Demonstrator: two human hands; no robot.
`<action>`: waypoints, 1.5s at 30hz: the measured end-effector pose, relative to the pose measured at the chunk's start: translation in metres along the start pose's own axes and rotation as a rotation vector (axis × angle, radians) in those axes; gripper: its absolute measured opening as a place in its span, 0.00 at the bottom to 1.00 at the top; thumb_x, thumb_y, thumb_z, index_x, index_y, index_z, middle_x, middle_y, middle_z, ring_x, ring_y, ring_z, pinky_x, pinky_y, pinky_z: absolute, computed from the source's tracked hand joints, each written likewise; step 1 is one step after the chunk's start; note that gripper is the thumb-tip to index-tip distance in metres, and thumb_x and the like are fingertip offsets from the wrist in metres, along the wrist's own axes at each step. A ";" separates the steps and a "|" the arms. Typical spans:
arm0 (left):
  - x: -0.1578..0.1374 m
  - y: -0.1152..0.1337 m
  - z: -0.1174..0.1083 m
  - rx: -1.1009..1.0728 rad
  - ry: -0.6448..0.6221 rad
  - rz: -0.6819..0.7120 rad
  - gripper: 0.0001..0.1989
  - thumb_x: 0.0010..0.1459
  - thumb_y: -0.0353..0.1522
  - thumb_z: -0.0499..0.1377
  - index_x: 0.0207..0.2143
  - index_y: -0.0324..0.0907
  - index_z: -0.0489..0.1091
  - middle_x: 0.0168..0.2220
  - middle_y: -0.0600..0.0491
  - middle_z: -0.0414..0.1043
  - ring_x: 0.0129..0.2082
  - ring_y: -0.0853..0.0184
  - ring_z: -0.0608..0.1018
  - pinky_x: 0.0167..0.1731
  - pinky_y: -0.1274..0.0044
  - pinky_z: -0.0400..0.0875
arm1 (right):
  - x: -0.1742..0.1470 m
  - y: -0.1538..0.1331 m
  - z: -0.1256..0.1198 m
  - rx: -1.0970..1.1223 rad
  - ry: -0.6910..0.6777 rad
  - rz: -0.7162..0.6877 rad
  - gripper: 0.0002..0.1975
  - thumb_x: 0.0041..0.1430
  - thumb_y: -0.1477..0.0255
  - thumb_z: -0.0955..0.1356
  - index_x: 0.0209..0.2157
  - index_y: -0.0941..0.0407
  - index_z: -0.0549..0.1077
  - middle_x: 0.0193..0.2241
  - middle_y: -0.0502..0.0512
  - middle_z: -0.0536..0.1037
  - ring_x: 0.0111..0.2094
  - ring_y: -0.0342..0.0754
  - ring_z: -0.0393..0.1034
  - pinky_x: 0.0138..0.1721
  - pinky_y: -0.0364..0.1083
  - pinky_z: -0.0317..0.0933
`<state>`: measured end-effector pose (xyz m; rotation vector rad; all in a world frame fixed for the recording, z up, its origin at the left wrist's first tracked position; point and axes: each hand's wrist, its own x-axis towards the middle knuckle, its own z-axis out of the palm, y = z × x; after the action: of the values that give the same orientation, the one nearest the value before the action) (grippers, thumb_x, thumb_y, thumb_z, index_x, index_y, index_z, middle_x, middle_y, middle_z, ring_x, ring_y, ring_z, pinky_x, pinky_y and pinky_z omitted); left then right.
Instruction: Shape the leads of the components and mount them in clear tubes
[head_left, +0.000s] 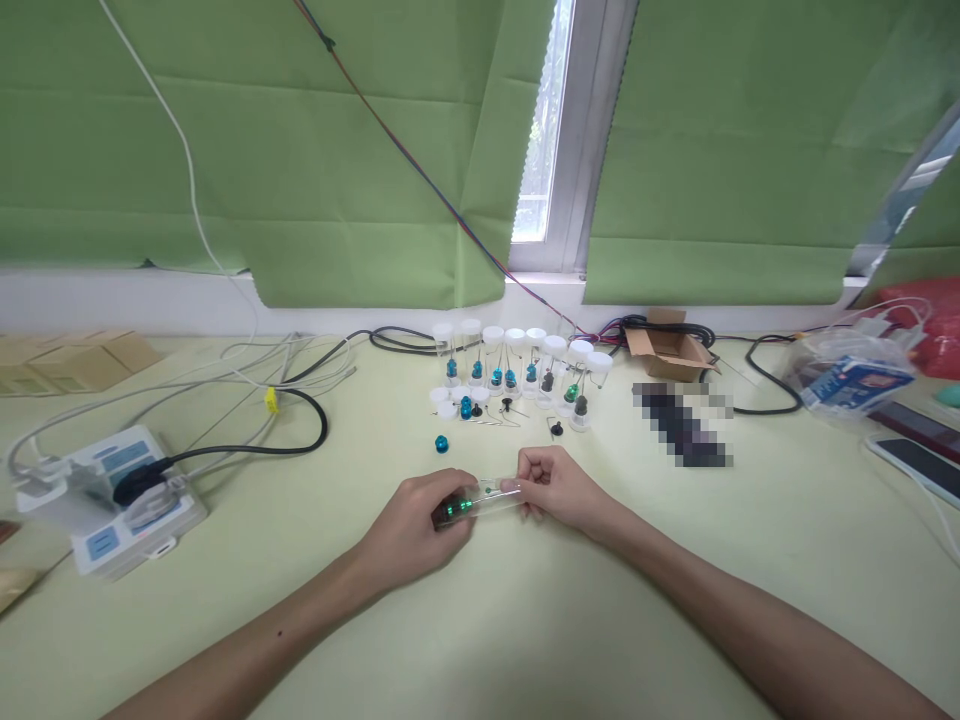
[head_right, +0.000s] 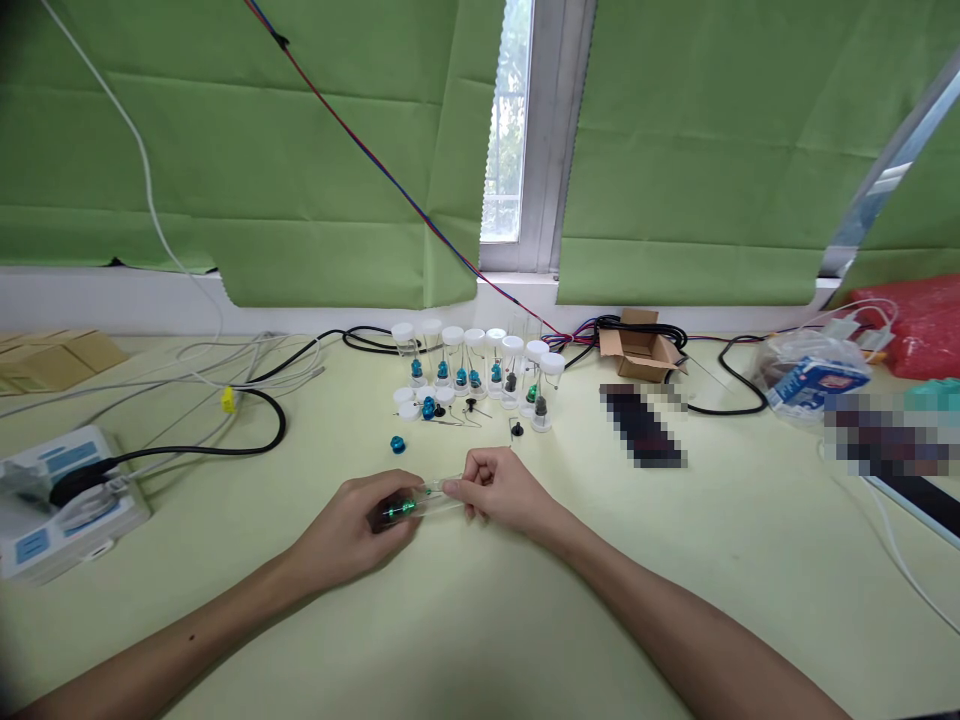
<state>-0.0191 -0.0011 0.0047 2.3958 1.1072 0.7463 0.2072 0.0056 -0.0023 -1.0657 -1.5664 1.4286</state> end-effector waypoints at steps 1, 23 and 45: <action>0.000 0.000 0.000 0.000 -0.001 0.002 0.12 0.53 0.24 0.55 0.39 0.42 0.71 0.29 0.55 0.73 0.24 0.71 0.70 0.26 0.80 0.64 | 0.000 0.000 0.000 0.003 0.000 0.000 0.20 0.51 0.59 0.74 0.21 0.56 0.64 0.15 0.46 0.71 0.16 0.40 0.62 0.20 0.39 0.54; 0.001 0.001 0.000 0.010 0.002 -0.004 0.12 0.52 0.24 0.55 0.38 0.42 0.72 0.28 0.56 0.73 0.23 0.71 0.70 0.25 0.80 0.63 | 0.001 0.001 0.001 0.001 -0.004 -0.005 0.19 0.52 0.60 0.74 0.22 0.55 0.64 0.15 0.46 0.71 0.16 0.40 0.62 0.20 0.40 0.56; 0.000 0.000 -0.001 0.021 -0.018 -0.008 0.11 0.54 0.24 0.55 0.39 0.43 0.71 0.29 0.56 0.73 0.25 0.70 0.70 0.26 0.79 0.64 | 0.000 0.000 0.003 -0.006 0.022 -0.010 0.17 0.52 0.62 0.74 0.22 0.55 0.65 0.15 0.46 0.71 0.16 0.40 0.63 0.20 0.39 0.56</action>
<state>-0.0196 -0.0015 0.0052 2.4093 1.1226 0.7129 0.2046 0.0043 -0.0021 -1.0716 -1.5593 1.4022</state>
